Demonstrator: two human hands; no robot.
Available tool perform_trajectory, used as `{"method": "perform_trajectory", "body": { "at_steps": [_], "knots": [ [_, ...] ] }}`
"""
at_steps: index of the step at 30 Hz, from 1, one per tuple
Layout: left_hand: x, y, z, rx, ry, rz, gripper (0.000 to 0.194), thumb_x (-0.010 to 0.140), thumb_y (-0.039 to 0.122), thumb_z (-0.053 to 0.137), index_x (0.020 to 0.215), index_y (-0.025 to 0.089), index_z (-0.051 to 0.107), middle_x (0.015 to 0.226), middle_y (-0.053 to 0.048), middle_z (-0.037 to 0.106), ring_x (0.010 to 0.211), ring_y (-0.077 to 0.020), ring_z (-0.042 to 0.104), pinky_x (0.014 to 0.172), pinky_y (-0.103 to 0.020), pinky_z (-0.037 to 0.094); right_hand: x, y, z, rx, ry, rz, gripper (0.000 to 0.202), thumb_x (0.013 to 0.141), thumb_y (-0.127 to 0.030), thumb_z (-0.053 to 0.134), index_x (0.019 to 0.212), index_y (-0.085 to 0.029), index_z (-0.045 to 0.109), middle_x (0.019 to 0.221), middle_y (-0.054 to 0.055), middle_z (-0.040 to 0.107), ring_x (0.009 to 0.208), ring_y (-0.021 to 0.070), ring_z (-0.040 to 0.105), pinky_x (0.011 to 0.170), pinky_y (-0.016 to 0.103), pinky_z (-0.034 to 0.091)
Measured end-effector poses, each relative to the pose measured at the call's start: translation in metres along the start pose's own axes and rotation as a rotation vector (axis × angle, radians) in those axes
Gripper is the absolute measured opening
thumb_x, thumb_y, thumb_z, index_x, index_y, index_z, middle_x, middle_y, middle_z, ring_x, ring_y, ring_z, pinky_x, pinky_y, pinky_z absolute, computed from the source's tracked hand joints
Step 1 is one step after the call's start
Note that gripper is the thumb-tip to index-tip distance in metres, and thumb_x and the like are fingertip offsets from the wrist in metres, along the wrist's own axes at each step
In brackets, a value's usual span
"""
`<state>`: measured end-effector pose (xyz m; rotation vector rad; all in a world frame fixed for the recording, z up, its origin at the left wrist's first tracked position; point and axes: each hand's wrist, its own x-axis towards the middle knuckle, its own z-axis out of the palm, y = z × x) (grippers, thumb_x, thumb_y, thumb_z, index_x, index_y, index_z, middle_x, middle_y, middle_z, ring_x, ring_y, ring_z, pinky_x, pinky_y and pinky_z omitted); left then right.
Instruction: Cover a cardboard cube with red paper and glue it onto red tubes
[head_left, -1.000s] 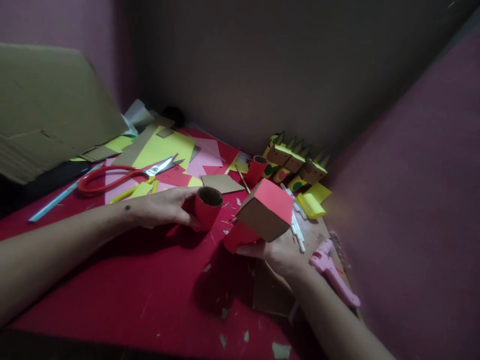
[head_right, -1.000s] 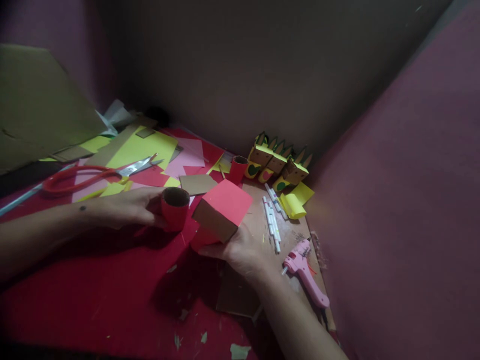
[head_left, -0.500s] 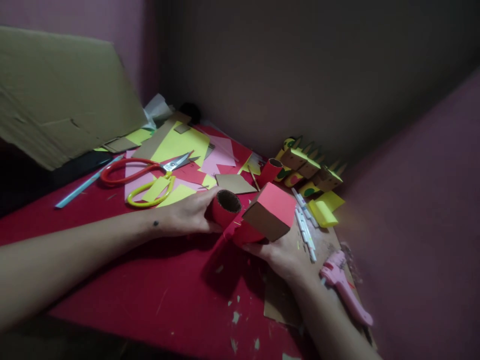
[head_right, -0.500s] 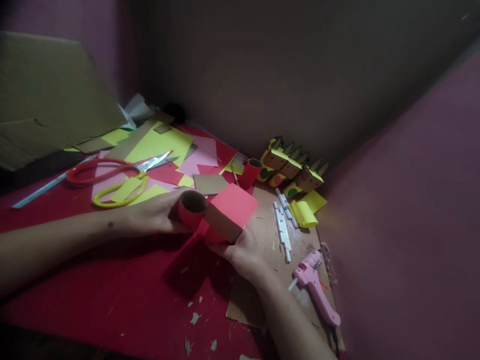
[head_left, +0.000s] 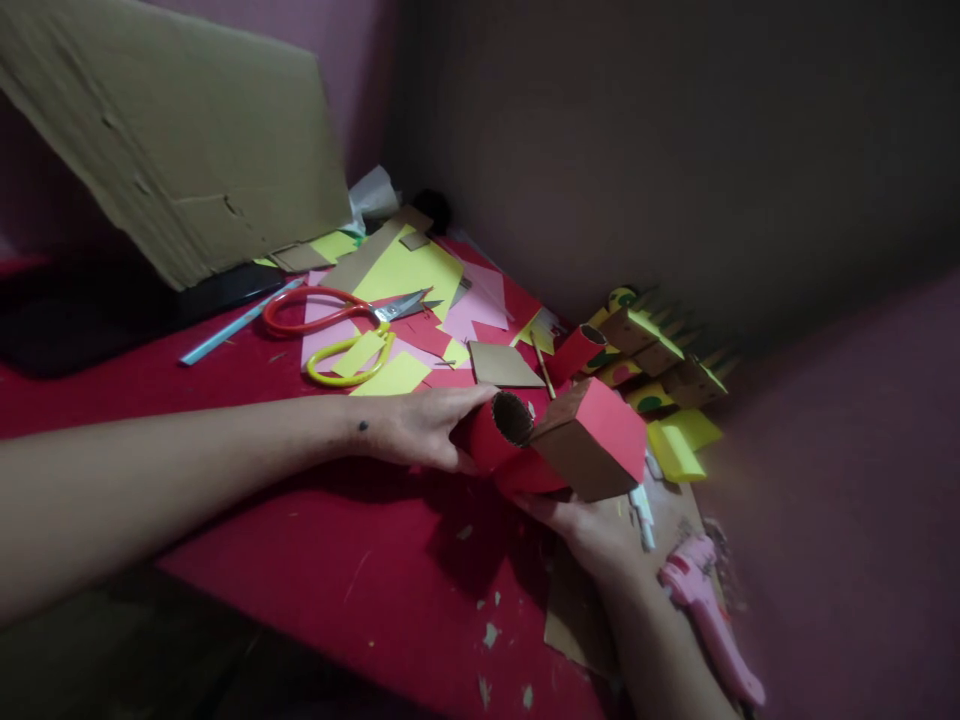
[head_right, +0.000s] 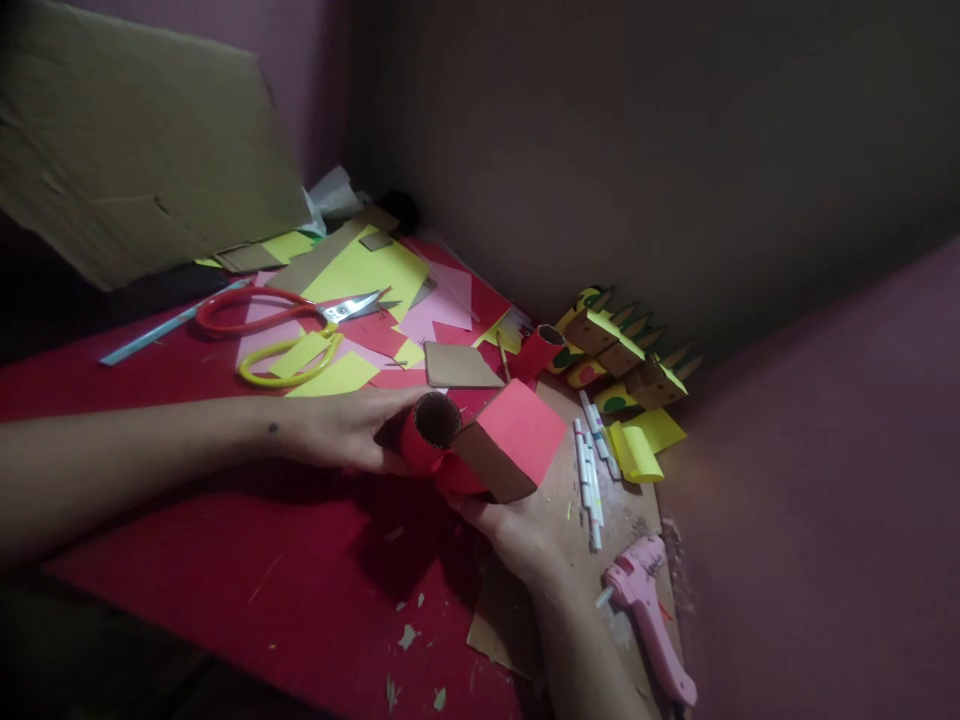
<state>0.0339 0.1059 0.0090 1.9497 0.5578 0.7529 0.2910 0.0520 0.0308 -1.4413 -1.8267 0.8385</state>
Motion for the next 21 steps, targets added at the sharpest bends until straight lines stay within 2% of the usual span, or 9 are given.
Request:
{"method": "perform_trajectory", "body": {
  "at_steps": [4,8,13,16,19,21],
  "knots": [
    [-0.001,-0.002,0.001,0.027,0.007,0.01,0.048,0.085,0.036,0.078,0.125,0.016,0.06,0.12,-0.012,0.073,0.108,-0.0306,0.07,0.088,-0.036,0.056,-0.001,0.001,0.0,-0.019,-0.025,0.004,0.045,0.068,-0.047,0.09,0.108,-0.026,0.082,0.101,0.009,0.086,0.093,0.0362,0.08,0.082,0.049,0.066],
    [-0.002,-0.001,0.002,0.006,0.008,-0.016,0.051,0.084,0.034,0.078,0.127,0.015,0.059,0.123,-0.013,0.073,0.11,-0.0322,0.07,0.09,-0.036,0.056,-0.002,0.004,-0.001,-0.119,0.003,0.003,0.044,0.068,-0.05,0.09,0.104,-0.026,0.081,0.101,0.009,0.085,0.104,0.0403,0.076,0.093,0.056,0.06],
    [-0.001,0.002,0.001,0.003,0.035,-0.013,0.052,0.083,0.033,0.078,0.128,0.016,0.06,0.124,-0.013,0.074,0.111,-0.0323,0.07,0.09,-0.036,0.057,-0.002,0.003,-0.002,-0.07,-0.006,0.045,0.048,0.066,-0.048,0.09,0.107,-0.025,0.079,0.112,0.011,0.083,0.1,0.0383,0.076,0.091,0.055,0.061],
    [0.0,0.002,0.0,-0.02,0.05,-0.043,0.048,0.082,0.033,0.078,0.125,0.016,0.062,0.12,-0.012,0.075,0.108,-0.0321,0.071,0.089,-0.037,0.058,-0.002,0.005,-0.004,-0.079,0.028,0.022,0.045,0.064,-0.046,0.094,0.1,-0.024,0.079,0.112,0.011,0.083,0.106,0.0387,0.075,0.101,0.057,0.057],
    [0.002,0.002,-0.001,-0.028,0.084,-0.097,0.046,0.08,0.033,0.079,0.12,0.016,0.063,0.114,-0.011,0.075,0.102,-0.0312,0.072,0.084,-0.036,0.058,-0.002,0.008,-0.005,0.078,0.027,-0.02,0.041,0.066,-0.04,0.095,0.101,-0.026,0.079,0.111,0.008,0.084,0.107,0.0355,0.075,0.107,0.054,0.055],
    [0.004,0.001,-0.001,0.008,0.113,-0.114,0.046,0.08,0.036,0.08,0.118,0.016,0.063,0.111,-0.011,0.075,0.098,-0.0305,0.071,0.082,-0.036,0.058,-0.002,0.012,-0.004,0.278,0.009,0.001,0.04,0.067,-0.037,0.093,0.102,-0.026,0.079,0.111,0.006,0.084,0.105,0.0332,0.076,0.101,0.049,0.059]
  ]
}}
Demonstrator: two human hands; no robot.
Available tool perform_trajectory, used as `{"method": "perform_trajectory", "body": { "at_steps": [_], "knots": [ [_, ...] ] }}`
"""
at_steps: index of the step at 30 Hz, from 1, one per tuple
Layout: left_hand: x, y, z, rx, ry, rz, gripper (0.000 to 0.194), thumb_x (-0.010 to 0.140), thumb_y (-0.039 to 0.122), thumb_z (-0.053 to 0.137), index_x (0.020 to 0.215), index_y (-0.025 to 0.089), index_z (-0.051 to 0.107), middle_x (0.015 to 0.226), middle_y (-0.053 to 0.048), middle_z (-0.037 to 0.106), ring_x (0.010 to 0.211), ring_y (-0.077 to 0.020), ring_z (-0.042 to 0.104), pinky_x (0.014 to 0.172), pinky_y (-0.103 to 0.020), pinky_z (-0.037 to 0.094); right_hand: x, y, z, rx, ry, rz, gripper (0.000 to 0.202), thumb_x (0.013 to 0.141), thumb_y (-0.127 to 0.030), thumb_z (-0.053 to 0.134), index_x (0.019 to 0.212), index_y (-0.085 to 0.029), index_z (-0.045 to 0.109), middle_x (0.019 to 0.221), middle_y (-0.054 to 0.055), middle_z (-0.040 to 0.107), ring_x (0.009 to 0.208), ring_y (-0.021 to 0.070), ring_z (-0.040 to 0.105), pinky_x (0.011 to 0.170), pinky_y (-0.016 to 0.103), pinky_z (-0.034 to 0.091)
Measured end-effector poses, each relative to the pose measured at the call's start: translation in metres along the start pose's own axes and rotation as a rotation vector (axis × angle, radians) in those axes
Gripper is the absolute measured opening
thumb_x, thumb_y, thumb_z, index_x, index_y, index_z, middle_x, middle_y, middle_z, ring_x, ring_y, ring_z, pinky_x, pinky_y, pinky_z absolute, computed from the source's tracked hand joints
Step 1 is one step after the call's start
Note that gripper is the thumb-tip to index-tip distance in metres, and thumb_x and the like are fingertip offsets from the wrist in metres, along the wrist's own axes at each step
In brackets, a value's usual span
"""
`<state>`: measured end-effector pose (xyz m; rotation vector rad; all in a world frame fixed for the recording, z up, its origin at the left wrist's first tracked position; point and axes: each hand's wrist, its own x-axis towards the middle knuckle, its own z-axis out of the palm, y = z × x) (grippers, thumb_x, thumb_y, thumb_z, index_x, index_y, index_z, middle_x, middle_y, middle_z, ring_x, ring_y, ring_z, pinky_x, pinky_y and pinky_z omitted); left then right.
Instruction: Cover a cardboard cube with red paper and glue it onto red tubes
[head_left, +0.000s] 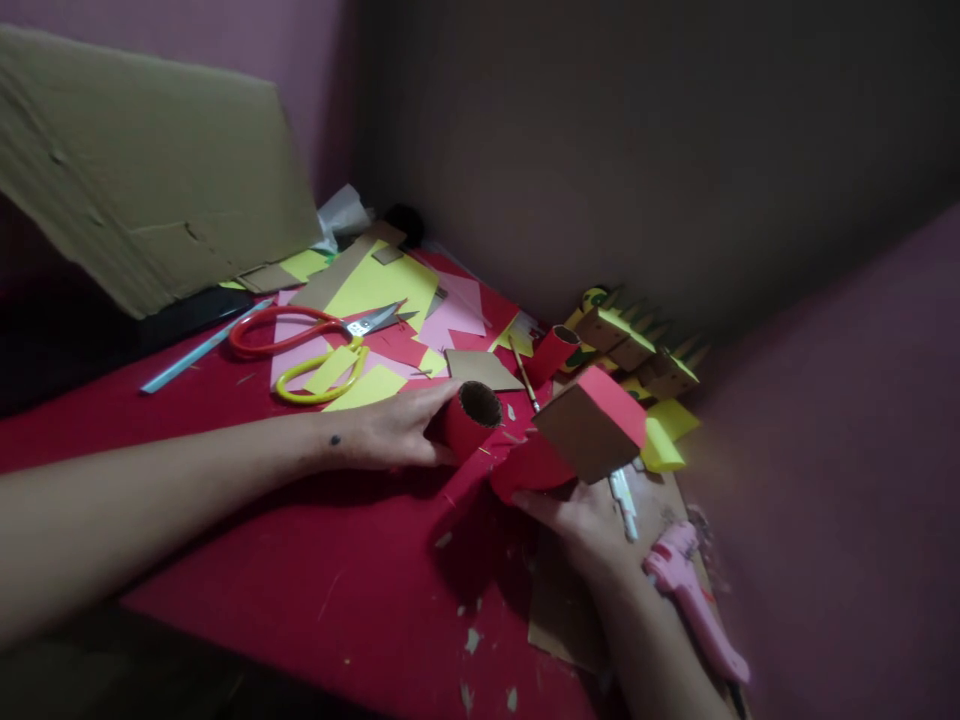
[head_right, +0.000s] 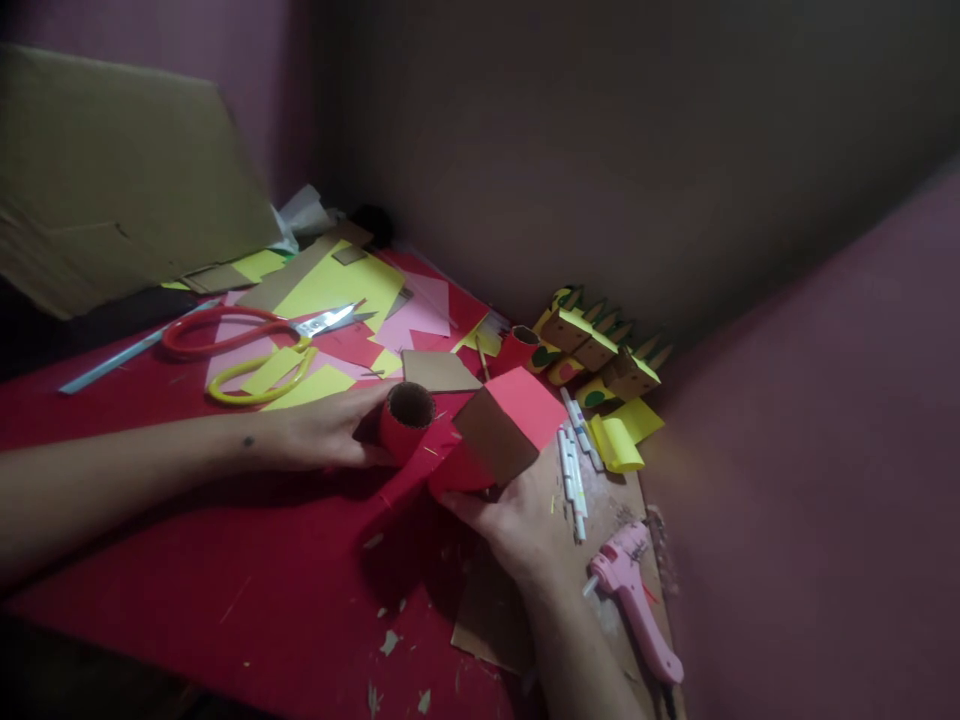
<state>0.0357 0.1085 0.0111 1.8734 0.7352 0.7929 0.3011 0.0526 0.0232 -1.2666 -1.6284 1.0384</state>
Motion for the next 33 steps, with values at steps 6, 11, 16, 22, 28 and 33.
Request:
{"method": "perform_trajectory", "body": {
  "at_steps": [6,11,16,22,28,33],
  "knots": [
    [-0.007,-0.004,-0.013,0.149,0.062,-0.069,0.076,0.071,0.038,0.088,0.139,0.018,0.061,0.124,-0.016,0.074,0.111,-0.0397,0.071,0.086,-0.041,0.06,0.001,0.012,-0.004,0.209,0.033,0.147,0.035,0.056,-0.036,0.097,0.081,-0.021,0.077,0.083,0.004,0.079,0.078,0.026,0.071,0.077,0.042,0.062],
    [-0.008,0.018,-0.033,0.181,0.2,-0.036,0.094,0.077,0.049,0.087,0.16,0.037,0.044,0.155,-0.012,0.06,0.146,-0.0432,0.052,0.114,-0.051,0.051,0.002,-0.003,-0.003,0.305,0.074,0.069,0.037,0.056,-0.028,0.092,0.087,-0.02,0.072,0.081,-0.001,0.073,0.071,0.0177,0.061,0.068,0.032,0.054],
    [0.025,0.076,-0.008,0.061,0.283,0.07,0.089,0.079,0.053,0.085,0.157,0.035,0.044,0.141,-0.011,0.066,0.132,-0.0379,0.063,0.111,-0.054,0.054,0.0,-0.028,0.0,0.275,0.071,-0.007,0.04,0.055,-0.016,0.082,0.091,-0.021,0.065,0.079,-0.006,0.064,0.073,0.0151,0.055,0.066,0.028,0.047],
    [0.058,0.116,0.033,-0.092,0.27,-0.045,0.102,0.066,0.051,0.093,0.154,0.024,0.047,0.123,-0.011,0.074,0.109,-0.0366,0.073,0.092,-0.045,0.063,-0.005,-0.034,-0.007,0.329,-0.031,-0.074,0.058,0.057,-0.017,0.087,0.11,-0.025,0.067,0.101,-0.002,0.074,0.091,0.0211,0.067,0.084,0.033,0.056],
    [0.062,0.123,0.039,-0.261,0.2,-0.078,0.089,0.066,0.045,0.091,0.145,0.022,0.057,0.115,-0.011,0.078,0.098,-0.032,0.075,0.074,-0.033,0.061,-0.007,-0.032,-0.013,0.764,-0.304,0.038,0.054,0.056,-0.026,0.099,0.104,-0.02,0.075,0.086,-0.001,0.077,0.071,0.0161,0.067,0.072,0.029,0.059],
    [0.071,0.12,0.043,-0.385,0.214,-0.081,0.076,0.062,0.04,0.095,0.131,0.02,0.069,0.107,-0.01,0.078,0.098,-0.0287,0.074,0.073,-0.029,0.06,-0.007,-0.032,-0.01,0.901,-0.285,0.016,0.049,0.061,-0.022,0.098,0.104,-0.022,0.074,0.086,-0.004,0.075,0.07,0.012,0.066,0.071,0.024,0.057]
  ]
}}
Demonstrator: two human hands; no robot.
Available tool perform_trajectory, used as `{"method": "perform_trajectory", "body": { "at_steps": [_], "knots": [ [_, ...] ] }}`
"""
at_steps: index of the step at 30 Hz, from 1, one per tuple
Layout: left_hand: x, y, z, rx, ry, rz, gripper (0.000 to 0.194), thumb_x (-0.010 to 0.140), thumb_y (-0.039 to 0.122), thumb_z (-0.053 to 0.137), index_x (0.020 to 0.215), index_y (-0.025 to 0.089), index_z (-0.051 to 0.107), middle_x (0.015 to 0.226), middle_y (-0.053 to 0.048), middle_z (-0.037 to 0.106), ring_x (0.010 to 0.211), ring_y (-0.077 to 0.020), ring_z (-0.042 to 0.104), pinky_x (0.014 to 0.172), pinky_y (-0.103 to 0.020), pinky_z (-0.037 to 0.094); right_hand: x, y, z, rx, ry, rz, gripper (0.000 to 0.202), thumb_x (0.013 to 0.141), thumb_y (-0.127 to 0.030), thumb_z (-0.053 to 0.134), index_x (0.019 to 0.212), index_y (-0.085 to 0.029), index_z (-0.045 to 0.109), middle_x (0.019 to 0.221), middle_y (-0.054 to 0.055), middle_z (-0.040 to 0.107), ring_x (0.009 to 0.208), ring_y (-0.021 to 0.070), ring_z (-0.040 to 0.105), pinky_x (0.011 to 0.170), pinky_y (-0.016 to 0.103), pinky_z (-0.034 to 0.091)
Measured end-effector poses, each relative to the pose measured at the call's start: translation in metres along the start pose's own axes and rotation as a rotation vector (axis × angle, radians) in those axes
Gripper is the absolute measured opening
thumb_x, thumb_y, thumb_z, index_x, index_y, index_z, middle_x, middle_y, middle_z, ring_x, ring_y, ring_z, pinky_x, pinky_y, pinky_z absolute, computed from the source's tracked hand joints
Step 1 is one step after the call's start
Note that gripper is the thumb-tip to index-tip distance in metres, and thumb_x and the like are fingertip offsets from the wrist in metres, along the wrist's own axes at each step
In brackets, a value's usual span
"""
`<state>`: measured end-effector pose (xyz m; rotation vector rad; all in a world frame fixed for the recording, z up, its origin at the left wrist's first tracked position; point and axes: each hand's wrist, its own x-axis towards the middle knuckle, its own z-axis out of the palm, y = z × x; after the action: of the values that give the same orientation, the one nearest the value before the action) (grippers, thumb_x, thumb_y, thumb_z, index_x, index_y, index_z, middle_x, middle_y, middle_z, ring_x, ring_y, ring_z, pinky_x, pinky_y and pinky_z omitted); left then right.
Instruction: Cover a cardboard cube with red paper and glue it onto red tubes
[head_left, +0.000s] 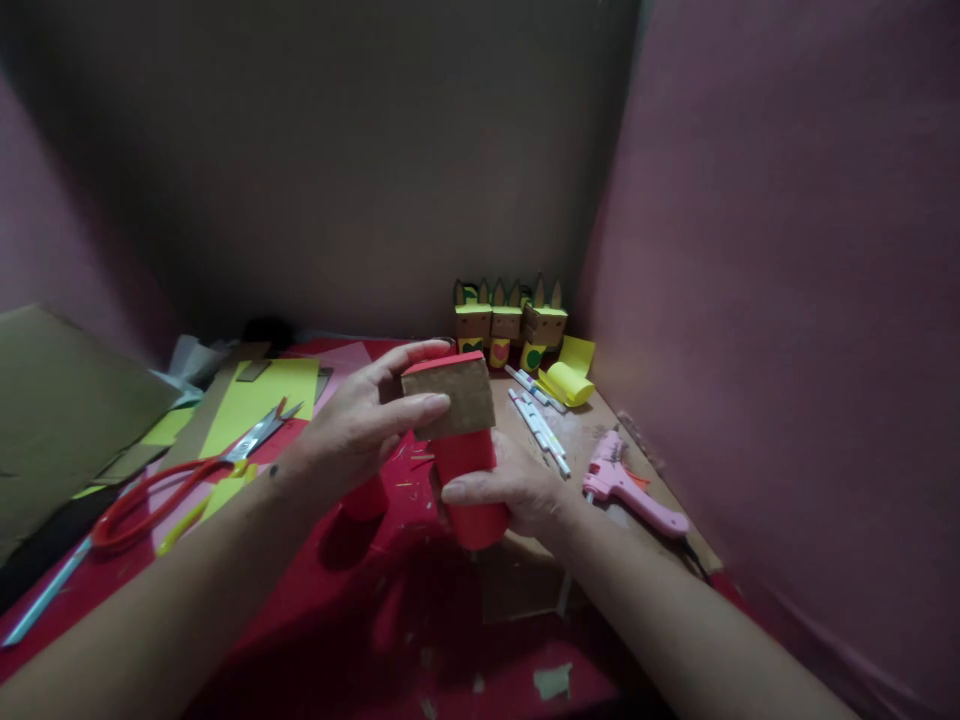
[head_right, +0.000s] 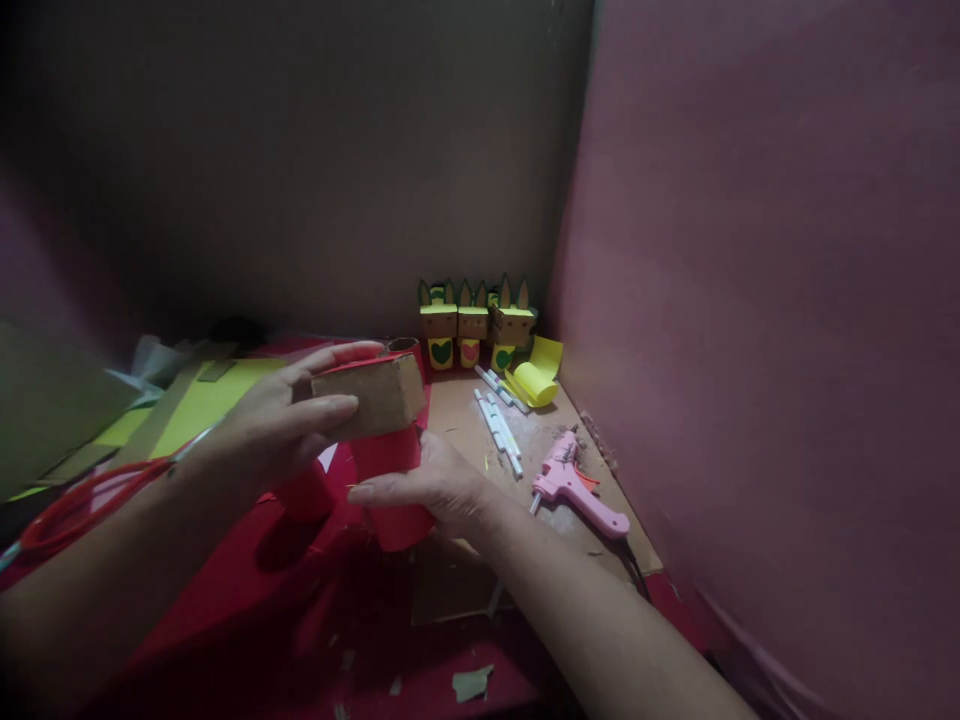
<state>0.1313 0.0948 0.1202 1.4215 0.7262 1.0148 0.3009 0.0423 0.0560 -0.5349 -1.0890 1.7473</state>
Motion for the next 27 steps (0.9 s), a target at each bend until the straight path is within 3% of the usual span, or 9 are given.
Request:
{"method": "perform_trajectory", "body": {
  "at_steps": [5,9,12,15,19,22,25,27],
  "knots": [
    [0.004,-0.003,0.001,-0.068,0.024,-0.001,0.07,0.061,0.037,0.098,0.124,0.021,0.073,0.104,-0.008,0.08,0.111,-0.0334,0.074,0.086,-0.035,0.063,0.001,-0.005,0.002,-0.087,0.028,0.03,0.037,0.059,-0.02,0.098,0.083,-0.022,0.071,0.072,-0.007,0.067,0.064,0.0112,0.061,0.071,0.025,0.056],
    [0.003,-0.003,-0.001,-0.05,0.047,-0.027,0.071,0.06,0.035,0.098,0.125,0.018,0.073,0.112,-0.013,0.08,0.111,-0.0363,0.075,0.09,-0.041,0.064,0.003,-0.005,0.0,-0.134,0.059,0.013,0.042,0.052,-0.015,0.098,0.084,-0.022,0.071,0.075,-0.007,0.067,0.07,0.0128,0.06,0.076,0.027,0.055],
    [0.003,-0.002,-0.003,-0.054,0.057,-0.039,0.072,0.058,0.034,0.098,0.124,0.018,0.072,0.115,-0.013,0.08,0.114,-0.0371,0.074,0.095,-0.044,0.063,0.005,-0.002,-0.005,-0.214,0.074,0.014,0.038,0.053,-0.014,0.095,0.082,-0.022,0.071,0.075,-0.007,0.067,0.07,0.0132,0.058,0.076,0.028,0.054],
    [0.003,0.002,-0.003,-0.018,0.075,-0.037,0.067,0.056,0.033,0.098,0.118,0.021,0.075,0.103,-0.01,0.082,0.113,-0.0382,0.075,0.091,-0.042,0.064,0.007,-0.004,-0.011,-0.271,0.08,0.045,0.039,0.056,-0.012,0.092,0.089,-0.022,0.074,0.079,-0.006,0.07,0.071,0.014,0.06,0.075,0.029,0.054],
    [0.001,0.011,-0.001,0.111,0.113,-0.011,0.059,0.052,0.032,0.098,0.107,0.023,0.078,0.081,-0.004,0.08,0.091,-0.0328,0.078,0.072,-0.034,0.063,0.005,-0.016,-0.014,-0.323,0.046,0.117,0.039,0.055,-0.012,0.09,0.089,-0.022,0.073,0.08,-0.006,0.071,0.073,0.0144,0.063,0.074,0.028,0.054],
    [0.001,0.017,-0.003,0.171,0.137,0.015,0.058,0.052,0.032,0.098,0.106,0.022,0.08,0.078,-0.003,0.079,0.079,-0.0277,0.077,0.064,-0.029,0.06,0.002,-0.026,-0.014,-0.346,0.004,0.173,0.032,0.057,-0.013,0.088,0.083,-0.022,0.071,0.077,-0.007,0.071,0.069,0.0127,0.063,0.068,0.025,0.053],
    [0.003,0.023,-0.012,0.086,0.227,0.08,0.058,0.054,0.03,0.1,0.108,0.018,0.081,0.083,-0.004,0.081,0.077,-0.023,0.075,0.068,-0.027,0.062,-0.002,-0.031,-0.015,-0.386,-0.022,0.248,0.034,0.057,-0.014,0.09,0.084,-0.022,0.07,0.076,-0.006,0.072,0.067,0.0117,0.064,0.064,0.022,0.053],
    [0.004,0.03,-0.02,-0.037,0.327,0.162,0.047,0.061,0.028,0.098,0.103,0.015,0.081,0.091,-0.006,0.082,0.087,-0.0224,0.076,0.079,-0.026,0.064,-0.004,-0.03,-0.017,-0.407,-0.027,0.268,0.036,0.057,-0.015,0.091,0.086,-0.021,0.071,0.077,-0.006,0.072,0.067,0.0114,0.065,0.063,0.022,0.054]
  ]
}}
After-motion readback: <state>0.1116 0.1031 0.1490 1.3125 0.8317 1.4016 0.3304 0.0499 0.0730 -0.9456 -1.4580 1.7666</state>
